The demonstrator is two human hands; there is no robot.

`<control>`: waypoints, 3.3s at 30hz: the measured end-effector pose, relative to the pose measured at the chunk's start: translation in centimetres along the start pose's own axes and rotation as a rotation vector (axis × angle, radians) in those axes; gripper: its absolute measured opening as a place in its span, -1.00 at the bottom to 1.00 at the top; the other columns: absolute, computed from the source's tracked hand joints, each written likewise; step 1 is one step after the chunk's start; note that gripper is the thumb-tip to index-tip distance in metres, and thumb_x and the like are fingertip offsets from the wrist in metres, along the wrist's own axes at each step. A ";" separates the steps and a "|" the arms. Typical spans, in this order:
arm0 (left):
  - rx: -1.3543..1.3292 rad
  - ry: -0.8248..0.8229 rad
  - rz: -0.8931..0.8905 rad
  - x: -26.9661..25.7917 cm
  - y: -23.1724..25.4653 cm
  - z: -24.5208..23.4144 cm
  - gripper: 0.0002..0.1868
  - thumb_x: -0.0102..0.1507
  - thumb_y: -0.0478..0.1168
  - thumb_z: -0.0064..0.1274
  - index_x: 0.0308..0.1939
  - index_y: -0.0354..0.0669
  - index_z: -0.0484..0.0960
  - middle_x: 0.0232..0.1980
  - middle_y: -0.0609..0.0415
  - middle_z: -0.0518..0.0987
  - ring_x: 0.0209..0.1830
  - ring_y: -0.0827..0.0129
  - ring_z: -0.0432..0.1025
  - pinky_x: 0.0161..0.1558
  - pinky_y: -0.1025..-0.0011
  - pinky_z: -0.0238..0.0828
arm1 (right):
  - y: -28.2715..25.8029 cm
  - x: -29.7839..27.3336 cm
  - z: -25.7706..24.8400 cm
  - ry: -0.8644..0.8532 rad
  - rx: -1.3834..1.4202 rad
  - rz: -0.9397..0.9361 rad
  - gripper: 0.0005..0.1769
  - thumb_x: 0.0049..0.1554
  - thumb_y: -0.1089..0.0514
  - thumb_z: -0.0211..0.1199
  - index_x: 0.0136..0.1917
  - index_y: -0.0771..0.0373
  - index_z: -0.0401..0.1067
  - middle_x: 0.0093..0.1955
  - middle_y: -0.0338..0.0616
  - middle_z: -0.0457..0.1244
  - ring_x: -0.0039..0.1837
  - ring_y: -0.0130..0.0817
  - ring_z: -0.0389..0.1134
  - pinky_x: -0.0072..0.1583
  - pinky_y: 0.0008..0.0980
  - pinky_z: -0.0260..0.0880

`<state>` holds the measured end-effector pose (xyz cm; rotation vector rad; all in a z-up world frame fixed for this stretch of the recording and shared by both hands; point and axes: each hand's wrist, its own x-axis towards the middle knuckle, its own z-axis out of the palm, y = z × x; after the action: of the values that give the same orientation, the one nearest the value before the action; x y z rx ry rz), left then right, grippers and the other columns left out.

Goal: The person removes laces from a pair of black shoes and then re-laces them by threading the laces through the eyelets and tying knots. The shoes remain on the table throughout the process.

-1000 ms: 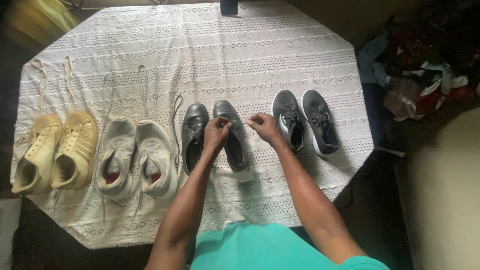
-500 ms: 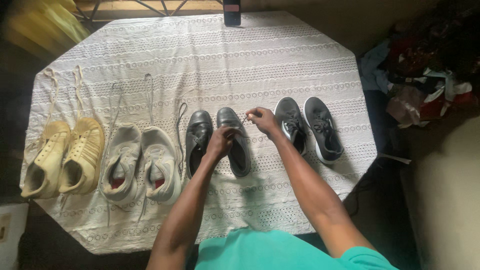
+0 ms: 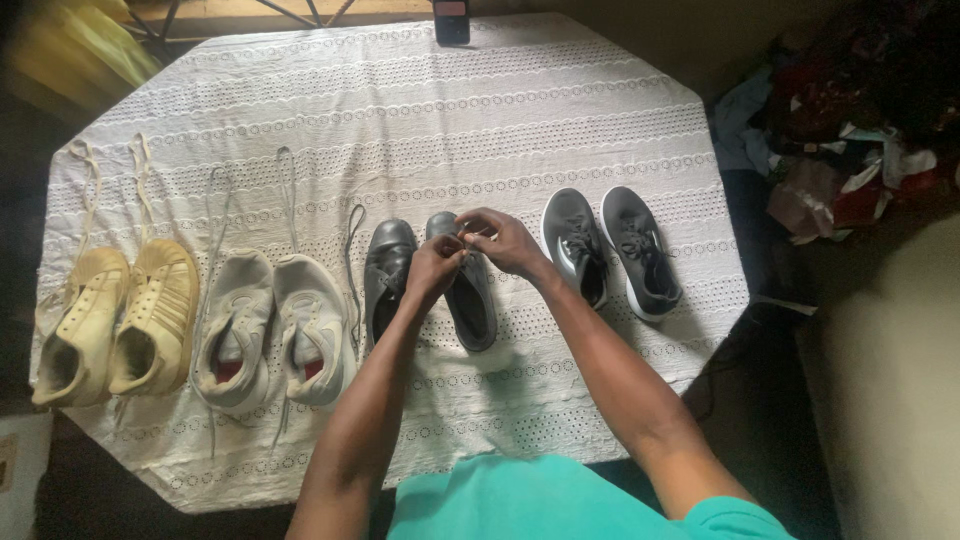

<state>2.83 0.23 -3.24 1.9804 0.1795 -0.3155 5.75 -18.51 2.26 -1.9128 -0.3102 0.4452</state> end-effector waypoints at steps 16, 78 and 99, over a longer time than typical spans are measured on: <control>-0.594 -0.198 0.012 1.5 -5.4 -0.7 -0.71 0.25 -0.20 0.27 -0.02 -0.25 0.62 -0.19 0.04 0.69 -0.28 0.52 0.49 -0.27 0.56 0.37 | 7.3 -0.6 5.4 0.162 0.046 0.140 -0.66 0.17 -0.04 0.31 0.11 0.19 0.57 0.02 -0.15 0.45 0.08 -0.38 0.47 0.14 -0.36 0.45; 0.036 -0.057 0.085 -0.1 -1.7 -2.2 -0.80 0.23 -0.37 0.08 -0.05 -0.23 0.57 -0.17 -0.03 0.68 -0.18 0.28 0.55 -0.10 0.35 0.46 | 4.7 -0.9 6.4 0.340 -0.301 0.014 -0.83 0.14 0.10 0.28 -0.17 0.25 0.51 -0.15 0.05 0.36 0.00 -0.05 0.41 0.11 -0.11 0.39; 0.481 0.101 0.214 -2.6 -3.0 -0.1 -0.59 0.13 -0.44 0.09 0.05 -0.32 0.42 0.08 -0.42 0.38 0.02 -0.34 0.43 0.04 -0.03 0.42 | 6.4 -2.9 6.9 0.367 -0.316 0.227 -0.78 0.17 0.07 0.27 -0.10 0.29 0.47 -0.03 0.12 0.33 0.08 0.03 0.38 0.16 -0.05 0.36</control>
<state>-0.45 1.63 -5.04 2.4684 -0.0525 -0.1252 0.07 -16.33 -5.52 -2.3037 0.0850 0.1906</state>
